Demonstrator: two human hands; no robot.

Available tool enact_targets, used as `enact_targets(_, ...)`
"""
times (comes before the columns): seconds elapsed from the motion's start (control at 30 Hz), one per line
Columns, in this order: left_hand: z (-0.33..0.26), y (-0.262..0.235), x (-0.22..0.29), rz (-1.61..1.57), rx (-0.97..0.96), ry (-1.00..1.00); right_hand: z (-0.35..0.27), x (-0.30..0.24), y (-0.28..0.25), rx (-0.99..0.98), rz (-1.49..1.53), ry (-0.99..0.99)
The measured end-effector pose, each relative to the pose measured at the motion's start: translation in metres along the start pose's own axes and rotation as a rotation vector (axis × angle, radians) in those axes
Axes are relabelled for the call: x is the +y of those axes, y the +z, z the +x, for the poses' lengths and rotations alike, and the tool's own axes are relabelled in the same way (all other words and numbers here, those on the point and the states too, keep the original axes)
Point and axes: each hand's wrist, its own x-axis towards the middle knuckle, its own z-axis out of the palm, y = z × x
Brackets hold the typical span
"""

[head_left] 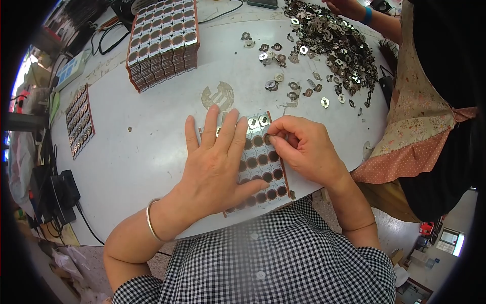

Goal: Assembling small metal components into a grid-like plastic tray.

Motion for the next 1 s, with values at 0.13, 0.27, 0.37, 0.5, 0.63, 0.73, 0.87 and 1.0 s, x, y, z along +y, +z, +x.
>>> enact_targets(0.13, 0.0, 0.0, 0.003, 0.015, 0.008, -0.012, -0.003, 0.01, 0.008, 0.114, -0.129, -0.176)
enact_targets(0.27, 0.0, 0.002, 0.003, 0.012, 0.011, -0.018, -0.01, 0.014, 0.015, 0.23, -0.238, -0.21)
enact_targets(0.37, 0.0, 0.002, 0.003, 0.011, 0.019, -0.016, -0.014, 0.011, 0.02, 0.26, -0.281, -0.249)
enact_targets(0.5, -0.001, 0.002, 0.003, 0.029, 0.012, -0.012, -0.014, 0.011, 0.022, 0.294, -0.336, -0.322)
enact_targets(0.63, -0.001, 0.003, 0.003, 0.033, -0.006, -0.026, -0.014, 0.013, 0.024, 0.295, -0.35, -0.338)
enact_targets(0.73, 0.0, 0.002, 0.004, 0.039, -0.014, -0.019, -0.016, 0.014, 0.024, 0.282, -0.333, -0.32)
enact_targets(0.87, -0.001, 0.002, 0.004, 0.036, -0.006, -0.009, -0.017, 0.012, 0.02, 0.239, -0.355, -0.309)
enact_targets(1.0, -0.002, 0.003, 0.003, 0.039, -0.023, -0.025, -0.005, 0.008, -0.005, 0.143, -0.279, -0.276)
